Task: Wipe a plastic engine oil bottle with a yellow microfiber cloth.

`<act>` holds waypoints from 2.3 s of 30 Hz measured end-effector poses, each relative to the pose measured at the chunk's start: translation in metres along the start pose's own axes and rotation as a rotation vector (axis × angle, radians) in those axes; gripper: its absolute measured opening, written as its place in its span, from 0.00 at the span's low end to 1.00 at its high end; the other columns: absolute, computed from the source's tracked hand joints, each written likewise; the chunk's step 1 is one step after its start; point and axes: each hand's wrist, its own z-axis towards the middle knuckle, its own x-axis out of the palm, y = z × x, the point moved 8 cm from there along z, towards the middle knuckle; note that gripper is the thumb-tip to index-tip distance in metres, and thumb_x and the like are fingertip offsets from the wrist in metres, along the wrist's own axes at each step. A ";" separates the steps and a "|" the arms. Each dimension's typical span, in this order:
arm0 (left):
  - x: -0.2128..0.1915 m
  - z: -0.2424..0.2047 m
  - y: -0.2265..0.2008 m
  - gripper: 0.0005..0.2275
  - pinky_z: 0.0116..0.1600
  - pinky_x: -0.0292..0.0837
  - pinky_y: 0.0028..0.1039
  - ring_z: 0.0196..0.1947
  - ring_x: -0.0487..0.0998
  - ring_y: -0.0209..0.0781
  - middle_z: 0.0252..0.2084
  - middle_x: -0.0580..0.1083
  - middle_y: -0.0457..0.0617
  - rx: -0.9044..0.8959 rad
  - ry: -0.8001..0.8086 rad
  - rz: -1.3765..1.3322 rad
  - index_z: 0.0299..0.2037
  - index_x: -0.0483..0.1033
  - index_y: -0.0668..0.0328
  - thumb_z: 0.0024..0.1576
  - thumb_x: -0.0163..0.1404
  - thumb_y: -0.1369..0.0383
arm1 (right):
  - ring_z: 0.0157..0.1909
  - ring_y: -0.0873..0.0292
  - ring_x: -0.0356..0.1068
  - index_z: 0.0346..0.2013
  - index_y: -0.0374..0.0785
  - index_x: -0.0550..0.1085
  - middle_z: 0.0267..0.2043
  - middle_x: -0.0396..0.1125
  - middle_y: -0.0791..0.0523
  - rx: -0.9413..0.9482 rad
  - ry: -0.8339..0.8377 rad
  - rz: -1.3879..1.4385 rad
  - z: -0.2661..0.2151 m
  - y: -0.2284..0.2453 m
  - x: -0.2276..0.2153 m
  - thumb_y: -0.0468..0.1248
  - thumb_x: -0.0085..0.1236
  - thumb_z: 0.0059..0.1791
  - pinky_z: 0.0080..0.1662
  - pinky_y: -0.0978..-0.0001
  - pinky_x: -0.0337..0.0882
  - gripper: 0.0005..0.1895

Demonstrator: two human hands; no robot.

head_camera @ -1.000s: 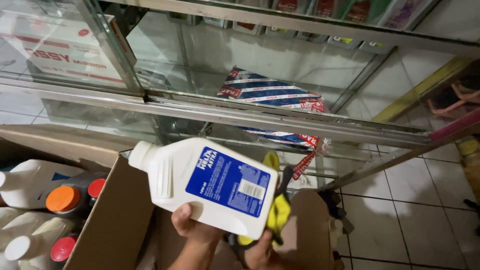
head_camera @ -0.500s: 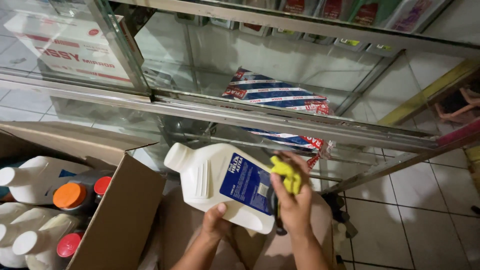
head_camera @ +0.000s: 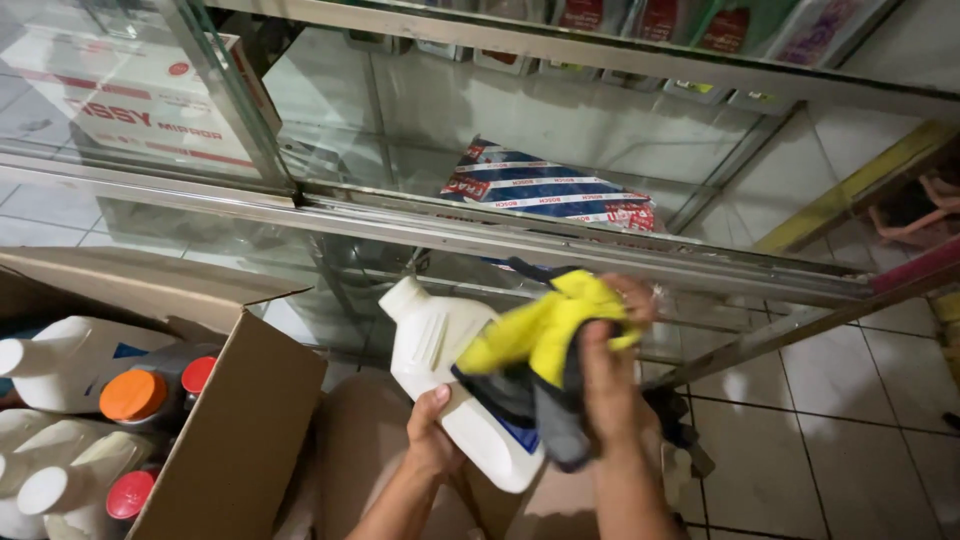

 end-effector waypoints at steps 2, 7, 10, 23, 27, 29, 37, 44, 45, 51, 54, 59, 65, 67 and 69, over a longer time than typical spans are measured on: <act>0.003 -0.003 0.003 0.38 0.54 0.65 0.54 0.51 0.70 0.66 0.57 0.69 0.74 -0.056 -0.046 -0.033 0.70 0.57 0.69 0.45 0.48 0.61 | 0.61 0.54 0.62 0.65 0.39 0.57 0.64 0.58 0.52 -0.037 0.003 -0.337 -0.004 -0.025 0.002 0.49 0.50 0.55 0.62 0.62 0.63 0.28; 0.014 -0.002 -0.006 0.31 0.54 0.72 0.42 0.49 0.76 0.56 0.56 0.74 0.64 -0.029 -0.009 -0.137 0.68 0.64 0.68 0.55 0.48 0.58 | 0.78 0.44 0.48 0.72 0.44 0.57 0.78 0.47 0.52 -0.277 0.449 -1.007 -0.033 -0.013 0.075 0.65 0.23 0.57 0.74 0.40 0.49 0.39; -0.031 0.002 -0.019 0.32 0.49 0.68 0.38 0.42 0.74 0.50 0.50 0.75 0.62 0.055 -0.233 0.085 0.63 0.69 0.71 0.53 0.46 0.52 | 0.79 0.44 0.48 0.71 0.46 0.59 0.77 0.51 0.53 -0.302 0.593 -0.917 -0.064 -0.005 0.087 0.62 0.26 0.58 0.74 0.39 0.49 0.34; -0.002 -0.004 -0.012 0.33 0.51 0.69 0.47 0.46 0.75 0.62 0.54 0.74 0.71 -0.157 -0.120 0.005 0.66 0.65 0.72 0.49 0.46 0.62 | 0.71 0.50 0.60 0.61 0.31 0.69 0.72 0.57 0.49 -0.311 0.260 -0.722 -0.014 -0.006 0.067 0.42 0.53 0.54 0.71 0.57 0.64 0.24; -0.011 -0.005 -0.033 0.39 0.57 0.63 0.52 0.52 0.70 0.67 0.58 0.69 0.74 -0.094 -0.259 0.045 0.68 0.61 0.75 0.42 0.45 0.64 | 0.74 0.45 0.58 0.65 0.41 0.69 0.72 0.59 0.52 -0.294 0.363 -0.788 -0.055 -0.012 0.068 0.45 0.56 0.52 0.73 0.48 0.60 0.27; -0.020 -0.005 -0.026 0.41 0.59 0.62 0.54 0.54 0.69 0.70 0.60 0.69 0.74 -0.111 -0.234 0.077 0.70 0.59 0.74 0.39 0.46 0.65 | 0.75 0.45 0.56 0.65 0.43 0.68 0.72 0.59 0.53 -0.301 0.380 -0.764 -0.056 -0.022 0.063 0.49 0.53 0.54 0.74 0.46 0.57 0.26; 0.040 -0.023 0.003 0.39 0.53 0.69 0.45 0.49 0.74 0.59 0.55 0.72 0.69 -0.226 -0.027 0.229 0.70 0.57 0.71 0.45 0.52 0.65 | 0.63 0.47 0.66 0.58 0.30 0.70 0.70 0.58 0.45 -0.263 0.107 -0.901 -0.002 0.007 0.056 0.47 0.44 0.56 0.63 0.57 0.70 0.25; 0.033 -0.004 -0.029 0.29 0.61 0.67 0.38 0.55 0.73 0.51 0.61 0.72 0.60 -0.071 0.077 -0.007 0.68 0.63 0.70 0.57 0.46 0.63 | 0.79 0.39 0.49 0.71 0.33 0.58 0.77 0.46 0.43 -0.317 0.420 -0.856 -0.056 0.024 0.100 0.45 0.45 0.55 0.75 0.45 0.52 0.32; 0.034 -0.001 -0.043 0.32 0.59 0.68 0.38 0.54 0.74 0.53 0.61 0.72 0.62 -0.004 0.068 0.050 0.69 0.61 0.70 0.56 0.48 0.60 | 0.77 0.39 0.51 0.70 0.33 0.59 0.76 0.47 0.42 -0.319 0.448 -0.850 -0.063 0.020 0.097 0.51 0.48 0.53 0.74 0.44 0.53 0.36; 0.061 -0.010 -0.081 0.37 0.56 0.68 0.40 0.52 0.73 0.57 0.58 0.70 0.66 0.206 -0.034 0.252 0.69 0.57 0.71 0.51 0.52 0.57 | 0.72 0.39 0.57 0.68 0.38 0.59 0.73 0.50 0.44 -0.320 0.351 -0.944 -0.085 -0.015 0.067 0.52 0.81 0.26 0.69 0.44 0.64 0.62; 0.063 -0.012 -0.071 0.35 0.56 0.68 0.37 0.51 0.74 0.53 0.56 0.72 0.63 0.182 -0.045 0.326 0.68 0.60 0.71 0.51 0.54 0.61 | 0.69 0.43 0.59 0.70 0.44 0.56 0.73 0.51 0.47 -0.313 0.281 -1.001 -0.081 -0.020 0.053 0.45 0.84 0.17 0.66 0.48 0.70 0.71; 0.098 -0.018 -0.083 0.48 0.60 0.68 0.37 0.56 0.71 0.50 0.62 0.67 0.61 0.232 0.017 0.615 0.74 0.44 0.59 0.45 0.63 0.59 | 0.72 0.45 0.61 0.69 0.39 0.57 0.73 0.55 0.48 -0.188 0.254 -0.663 -0.064 -0.005 0.043 0.42 0.79 0.22 0.72 0.50 0.67 0.65; 0.119 -0.029 -0.109 0.40 0.60 0.74 0.37 0.55 0.77 0.51 0.59 0.73 0.66 0.151 0.131 0.680 0.69 0.56 0.72 0.45 0.63 0.73 | 0.60 0.49 0.69 0.68 0.32 0.57 0.59 0.65 0.49 0.026 0.296 0.075 -0.047 -0.007 0.016 0.39 0.70 0.37 0.63 0.51 0.77 0.49; 0.116 -0.024 -0.112 0.33 0.56 0.71 0.36 0.49 0.76 0.51 0.51 0.74 0.61 0.088 0.139 0.622 0.64 0.66 0.71 0.46 0.61 0.75 | 0.59 0.51 0.66 0.67 0.37 0.64 0.61 0.66 0.53 0.178 0.397 0.467 -0.059 -0.025 -0.002 0.28 0.56 0.44 0.61 0.47 0.68 0.35; 0.117 -0.023 -0.105 0.33 0.52 0.77 0.39 0.46 0.79 0.53 0.50 0.75 0.62 0.074 0.210 0.556 0.64 0.65 0.71 0.45 0.59 0.75 | 0.57 0.44 0.68 0.65 0.31 0.65 0.61 0.68 0.45 0.389 0.170 0.258 -0.065 -0.045 -0.037 0.32 0.57 0.33 0.58 0.45 0.68 0.43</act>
